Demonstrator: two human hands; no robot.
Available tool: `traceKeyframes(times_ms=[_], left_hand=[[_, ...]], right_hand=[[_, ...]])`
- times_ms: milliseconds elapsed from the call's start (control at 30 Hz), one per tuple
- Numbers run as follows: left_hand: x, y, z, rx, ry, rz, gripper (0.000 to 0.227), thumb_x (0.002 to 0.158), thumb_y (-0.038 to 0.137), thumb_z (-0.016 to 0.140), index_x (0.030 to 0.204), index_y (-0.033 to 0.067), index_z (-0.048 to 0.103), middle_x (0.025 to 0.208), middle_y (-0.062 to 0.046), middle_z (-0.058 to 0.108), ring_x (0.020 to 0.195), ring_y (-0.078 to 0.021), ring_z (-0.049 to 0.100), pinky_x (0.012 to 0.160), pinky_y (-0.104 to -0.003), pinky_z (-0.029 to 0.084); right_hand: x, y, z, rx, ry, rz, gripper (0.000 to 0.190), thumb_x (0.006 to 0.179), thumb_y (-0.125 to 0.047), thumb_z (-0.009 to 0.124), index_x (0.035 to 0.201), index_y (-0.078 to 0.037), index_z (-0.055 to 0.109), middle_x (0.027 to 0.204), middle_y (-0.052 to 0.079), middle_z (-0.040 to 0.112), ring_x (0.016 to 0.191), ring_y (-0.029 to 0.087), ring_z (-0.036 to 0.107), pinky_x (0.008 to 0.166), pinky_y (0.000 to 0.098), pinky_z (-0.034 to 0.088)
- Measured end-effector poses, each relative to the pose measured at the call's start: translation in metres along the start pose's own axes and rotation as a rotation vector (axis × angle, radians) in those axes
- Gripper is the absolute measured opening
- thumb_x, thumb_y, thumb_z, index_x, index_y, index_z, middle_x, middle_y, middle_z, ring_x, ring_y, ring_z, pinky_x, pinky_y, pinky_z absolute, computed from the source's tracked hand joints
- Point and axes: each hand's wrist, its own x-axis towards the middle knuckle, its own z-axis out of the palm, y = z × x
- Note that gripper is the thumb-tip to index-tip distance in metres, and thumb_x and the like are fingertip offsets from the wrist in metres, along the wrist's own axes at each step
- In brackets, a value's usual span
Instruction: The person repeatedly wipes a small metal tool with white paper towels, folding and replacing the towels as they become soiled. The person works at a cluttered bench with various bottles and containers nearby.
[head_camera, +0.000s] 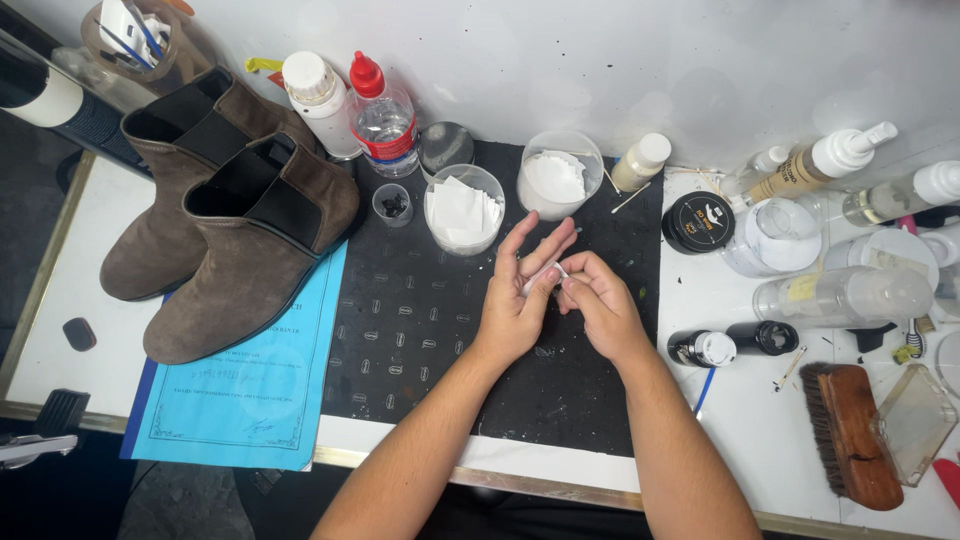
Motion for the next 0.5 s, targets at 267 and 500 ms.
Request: traceKeyframes(times_ms=[267, 500], left_hand=[[-0.001, -0.005, 0.002, 0.222, 0.151, -0.170, 0.043, 0.102, 0.006, 0.070, 0.141, 0.0008, 0.053, 0.119, -0.017, 0.071, 0.105, -0.0161, 0.068, 0.091, -0.031, 0.056], [0.001, 0.009, -0.002, 0.528, 0.246, -0.157, 0.018, 0.092, 0.013, 0.077, 0.107, 0.0038, 0.078, 0.090, -0.007, 0.078, 0.069, -0.0091, 0.067, 0.060, -0.025, 0.051]], right_hand=[[0.002, 0.002, -0.004, 0.151, 0.083, 0.045, 0.013, 0.103, -0.006, 0.046, 0.111, 0.001, 0.053, 0.081, 0.004, 0.062, 0.067, 0.010, 0.053, 0.068, 0.0260, 0.046], [-0.003, -0.019, -0.012, -0.003, 0.080, -0.105, 0.031, 0.100, -0.003, 0.048, 0.131, 0.002, 0.048, 0.072, 0.001, 0.052, 0.070, 0.008, 0.048, 0.069, 0.0247, 0.044]])
